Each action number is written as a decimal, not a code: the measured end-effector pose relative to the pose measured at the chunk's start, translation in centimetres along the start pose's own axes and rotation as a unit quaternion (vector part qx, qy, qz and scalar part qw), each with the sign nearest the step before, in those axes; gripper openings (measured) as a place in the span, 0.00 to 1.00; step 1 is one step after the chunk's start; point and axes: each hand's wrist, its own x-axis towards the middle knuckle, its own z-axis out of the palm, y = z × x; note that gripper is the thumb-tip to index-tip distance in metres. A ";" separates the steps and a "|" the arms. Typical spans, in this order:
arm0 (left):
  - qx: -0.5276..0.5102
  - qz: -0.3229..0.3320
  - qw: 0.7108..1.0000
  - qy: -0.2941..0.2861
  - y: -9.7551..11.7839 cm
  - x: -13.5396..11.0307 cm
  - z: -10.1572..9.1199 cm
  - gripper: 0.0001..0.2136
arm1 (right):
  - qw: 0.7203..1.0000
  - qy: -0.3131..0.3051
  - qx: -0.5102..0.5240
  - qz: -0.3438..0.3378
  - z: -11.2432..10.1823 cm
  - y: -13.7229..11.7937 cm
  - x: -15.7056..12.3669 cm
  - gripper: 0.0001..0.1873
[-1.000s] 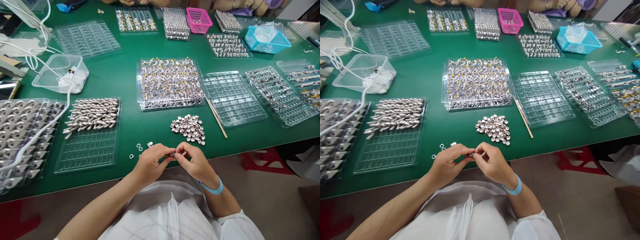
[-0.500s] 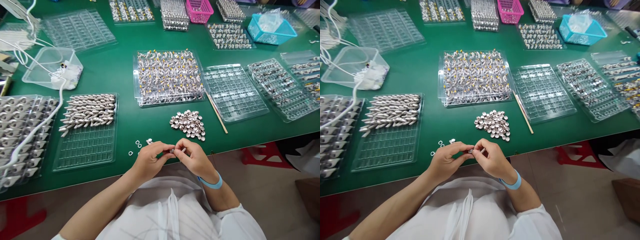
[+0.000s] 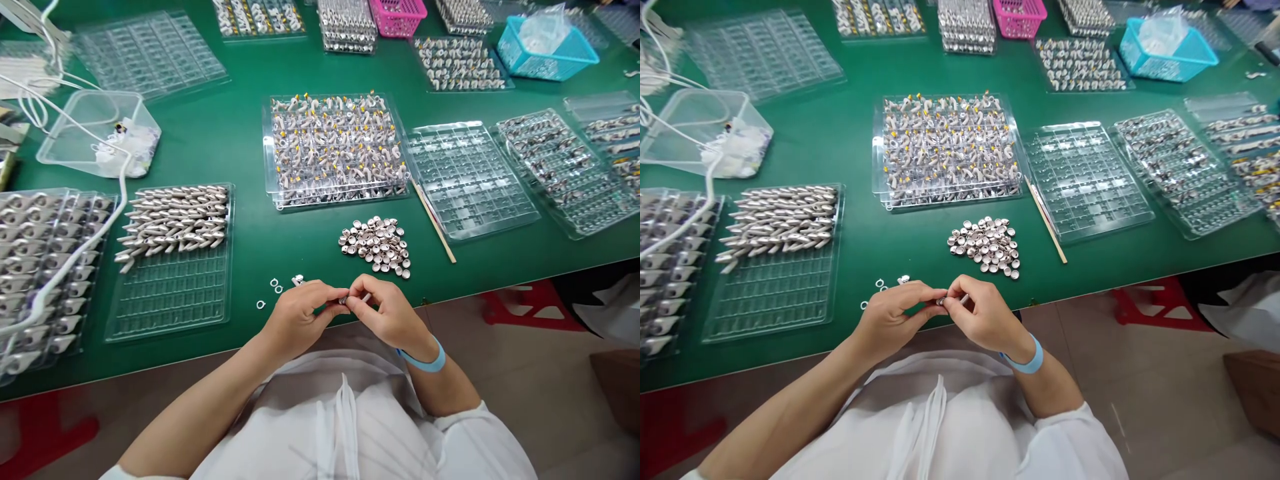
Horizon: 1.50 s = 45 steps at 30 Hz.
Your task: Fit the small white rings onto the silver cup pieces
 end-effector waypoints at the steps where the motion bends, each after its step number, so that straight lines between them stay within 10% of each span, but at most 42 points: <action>1: 0.004 0.003 1.000 -0.005 -0.1 0.0 0.0 0.06 | 1.000 -0.004 -0.007 -0.002 -0.1 0.0 0.0 0.07; 15: 0.005 0.065 0.997 0.033 0.1 -0.5 0.3 0.08 | 0.997 -0.061 0.018 0.053 -1.0 -0.4 0.7 0.09; 27: -0.219 -0.264 0.939 0.005 1.3 -0.4 -1.4 0.09 | 0.990 0.004 0.140 0.022 0.4 0.3 0.3 0.13; 45: -0.262 -0.342 0.902 -0.007 1.0 0.5 -0.1 0.07 | 0.991 0.042 0.120 0.028 0.6 1.2 -0.2 0.12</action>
